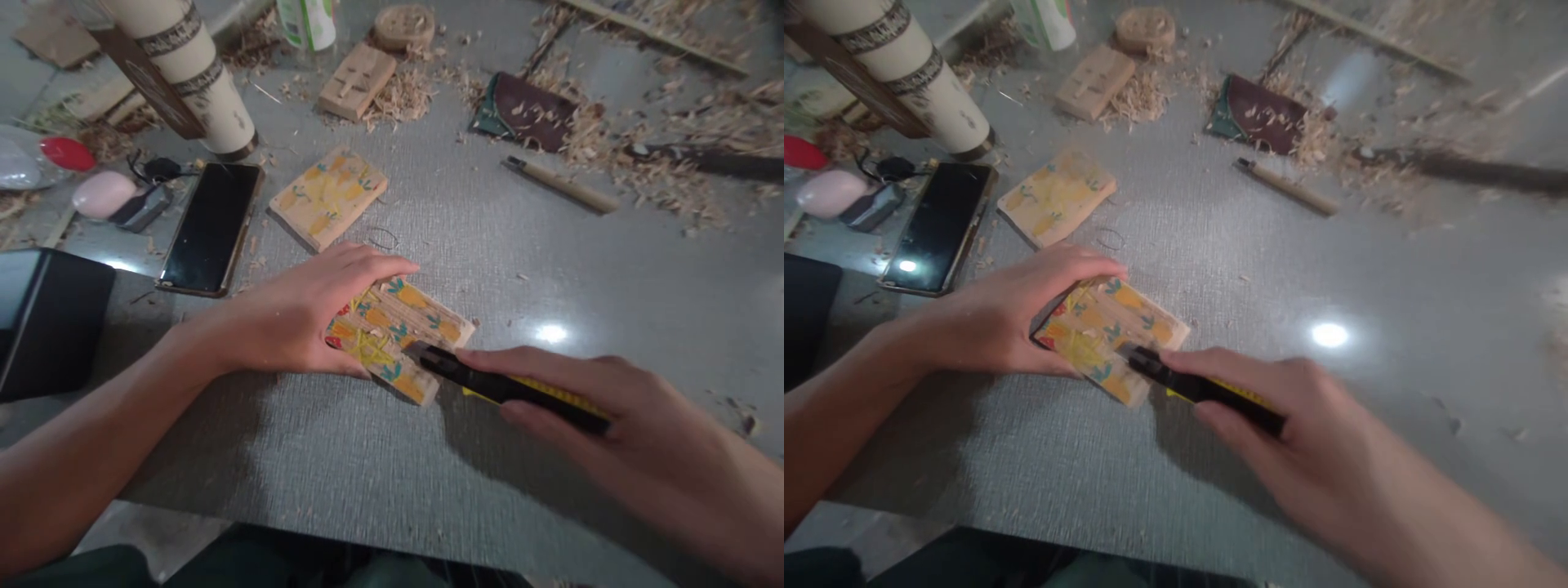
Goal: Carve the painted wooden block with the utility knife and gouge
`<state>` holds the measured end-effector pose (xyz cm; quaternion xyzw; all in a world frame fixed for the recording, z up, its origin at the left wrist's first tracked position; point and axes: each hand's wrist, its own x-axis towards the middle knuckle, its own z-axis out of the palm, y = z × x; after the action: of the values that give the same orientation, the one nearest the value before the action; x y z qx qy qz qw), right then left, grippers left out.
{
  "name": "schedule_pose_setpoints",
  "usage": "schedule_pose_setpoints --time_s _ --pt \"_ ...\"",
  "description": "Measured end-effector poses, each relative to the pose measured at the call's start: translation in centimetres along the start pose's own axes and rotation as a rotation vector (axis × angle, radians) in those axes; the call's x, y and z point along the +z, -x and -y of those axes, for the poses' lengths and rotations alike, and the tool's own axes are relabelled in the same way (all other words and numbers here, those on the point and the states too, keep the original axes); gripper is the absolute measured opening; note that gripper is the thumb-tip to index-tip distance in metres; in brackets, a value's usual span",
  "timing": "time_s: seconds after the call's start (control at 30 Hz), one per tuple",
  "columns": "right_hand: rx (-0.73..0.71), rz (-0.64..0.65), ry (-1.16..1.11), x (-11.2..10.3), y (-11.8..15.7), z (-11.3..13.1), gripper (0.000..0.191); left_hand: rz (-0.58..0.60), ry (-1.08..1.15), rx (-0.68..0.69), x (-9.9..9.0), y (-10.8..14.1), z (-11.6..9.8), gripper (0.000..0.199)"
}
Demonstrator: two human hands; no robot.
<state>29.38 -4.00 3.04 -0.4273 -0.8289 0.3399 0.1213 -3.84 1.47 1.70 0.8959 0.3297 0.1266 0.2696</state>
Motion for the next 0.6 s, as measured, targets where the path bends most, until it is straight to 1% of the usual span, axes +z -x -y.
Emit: schedule_pose_setpoints --time_s 0.1,0.17,0.2,0.33,0.37,0.43,0.47,0.53,0.6 --pt "0.073 0.156 -0.256 -0.4 -0.3 -0.7 0.042 0.002 0.010 0.000 0.2 0.1 0.2 0.090" --pt "0.094 0.153 -0.270 -0.6 -0.4 -0.8 0.043 -0.009 0.005 0.000 0.4 0.3 0.3 0.089" --pt "0.092 0.113 -0.226 -0.6 -0.4 -0.9 0.043 -0.015 -0.009 -0.007 0.4 0.4 0.4 0.089" --pt "0.037 -0.134 0.068 -1.0 -0.2 -0.8 0.039 -0.067 -0.145 -0.090 0.6 0.7 -0.2 0.097" --pt "0.011 -0.163 0.128 -1.1 -0.1 -0.8 0.036 -0.090 -0.179 -0.107 0.6 0.8 -0.6 0.100" --pt "-0.056 -0.171 0.212 -1.3 0.0 -0.6 0.031 -0.121 -0.210 -0.129 0.7 0.7 -1.4 0.107" --pt "-0.092 -0.158 0.241 -1.3 -0.1 -0.5 0.030 -0.133 -0.222 -0.133 0.8 0.6 -1.8 0.107" --pt "-0.142 -0.132 0.288 -1.1 -0.1 -0.3 0.032 -0.140 -0.238 -0.156 1.1 0.4 -2.6 0.104" --pt "-0.172 -0.108 0.339 -0.8 -0.2 0.1 0.037 -0.161 -0.263 -0.162 1.5 0.1 -3.1 0.106"
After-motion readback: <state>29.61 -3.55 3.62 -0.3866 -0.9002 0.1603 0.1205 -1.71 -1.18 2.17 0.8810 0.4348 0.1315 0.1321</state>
